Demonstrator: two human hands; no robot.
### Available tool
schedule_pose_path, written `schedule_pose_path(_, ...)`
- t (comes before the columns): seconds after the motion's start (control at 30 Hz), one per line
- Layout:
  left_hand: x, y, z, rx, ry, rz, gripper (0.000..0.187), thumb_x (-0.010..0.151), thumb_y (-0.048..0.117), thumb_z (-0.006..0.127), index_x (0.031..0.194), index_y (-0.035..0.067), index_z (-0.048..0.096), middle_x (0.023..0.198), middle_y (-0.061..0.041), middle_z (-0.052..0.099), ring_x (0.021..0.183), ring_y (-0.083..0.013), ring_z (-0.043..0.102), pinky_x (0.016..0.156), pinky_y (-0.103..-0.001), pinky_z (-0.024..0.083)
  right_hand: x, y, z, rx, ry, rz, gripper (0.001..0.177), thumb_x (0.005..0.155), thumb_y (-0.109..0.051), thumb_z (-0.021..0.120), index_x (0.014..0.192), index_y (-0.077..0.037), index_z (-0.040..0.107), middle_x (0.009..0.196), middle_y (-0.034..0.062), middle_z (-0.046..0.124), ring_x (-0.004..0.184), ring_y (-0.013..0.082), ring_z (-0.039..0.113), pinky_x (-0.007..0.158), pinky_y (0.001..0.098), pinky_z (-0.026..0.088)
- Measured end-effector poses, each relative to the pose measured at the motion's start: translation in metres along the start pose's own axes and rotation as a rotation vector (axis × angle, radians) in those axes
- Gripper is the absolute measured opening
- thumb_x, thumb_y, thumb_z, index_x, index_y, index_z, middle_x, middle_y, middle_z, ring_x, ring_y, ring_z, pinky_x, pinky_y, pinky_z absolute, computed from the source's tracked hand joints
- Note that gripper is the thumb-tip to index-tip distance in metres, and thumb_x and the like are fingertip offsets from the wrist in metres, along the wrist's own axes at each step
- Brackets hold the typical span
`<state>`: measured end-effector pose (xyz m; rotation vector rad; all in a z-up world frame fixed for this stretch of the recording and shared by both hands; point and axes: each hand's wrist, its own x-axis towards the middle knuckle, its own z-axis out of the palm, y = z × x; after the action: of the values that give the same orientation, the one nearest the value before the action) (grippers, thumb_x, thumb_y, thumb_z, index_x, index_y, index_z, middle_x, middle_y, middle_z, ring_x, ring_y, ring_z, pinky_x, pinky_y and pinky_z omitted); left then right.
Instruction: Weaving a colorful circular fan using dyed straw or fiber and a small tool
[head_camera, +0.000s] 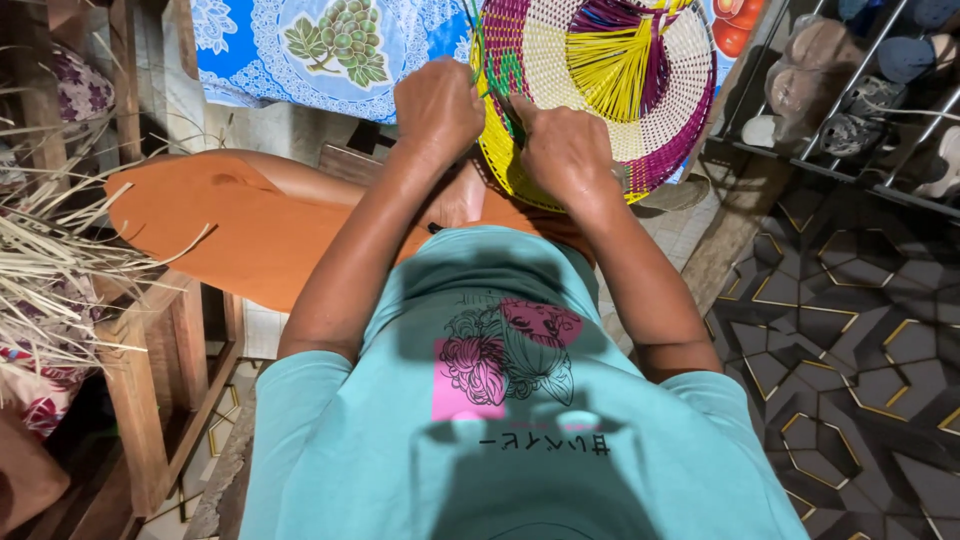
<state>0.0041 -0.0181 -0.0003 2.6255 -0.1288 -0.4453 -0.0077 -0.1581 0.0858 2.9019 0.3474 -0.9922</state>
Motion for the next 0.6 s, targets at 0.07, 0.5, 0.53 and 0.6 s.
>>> schedule_pose_path(0.07, -0.001, 0.002, -0.002, -0.007, 0.015, 0.008, 0.02, 0.08, 0.021, 0.061, 0.064, 0.008, 0.058, 0.068, -0.008, 0.056, 0.054, -0.0311, 0.053, 0.041, -0.043, 0.04, 0.0, -0.001, -0.001, -0.005, -0.007, 0.002, 0.055, 0.075, -0.014, 0.043, 0.128, -0.026, 0.047, 0.076, 0.0224, 0.063, 0.07, 0.0432, 0.06, 0.056, 0.0488, 0.044)
schedule_pose_path(0.5, -0.016, 0.014, 0.006, -0.106, 0.252, 0.131, 0.014, 0.071, 0.009, 0.058, 0.058, 0.007, 0.054, 0.065, -0.007, 0.05, 0.045, -0.0275, 0.049, 0.035, -0.04, 0.034, 0.011, -0.016, 0.013, -0.039, -0.068, 0.045, 0.031, 0.082, -0.012, 0.038, 0.111, -0.012, 0.05, 0.082, 0.0153, 0.065, 0.074, 0.0362, 0.063, 0.058, 0.0442, 0.049)
schedule_pose_path(0.53, -0.02, 0.016, 0.007, -0.106, 0.251, 0.131, 0.014, 0.071, 0.009, 0.058, 0.058, 0.007, 0.054, 0.065, -0.007, 0.05, 0.045, -0.0275, 0.049, 0.035, -0.04, 0.034, 0.012, -0.018, 0.019, -0.038, -0.069, 0.045, 0.031, 0.082, -0.012, 0.038, 0.111, -0.012, 0.05, 0.082, 0.0153, 0.065, 0.074, 0.0362, 0.063, 0.058, 0.0442, 0.049)
schedule_pose_path(0.6, -0.025, 0.022, 0.008, -0.147, 0.283, 0.207, 0.014, 0.075, 0.014, 0.051, 0.062, 0.009, 0.051, 0.065, -0.009, 0.05, 0.05, -0.0361, 0.051, 0.036, -0.046, 0.033, 0.014, -0.019, 0.027, -0.036, 0.002, 0.06, 0.025, 0.086, -0.017, 0.035, 0.103, -0.011, 0.052, 0.078, 0.0135, 0.065, 0.069, 0.0366, 0.064, 0.056, 0.0449, 0.048)
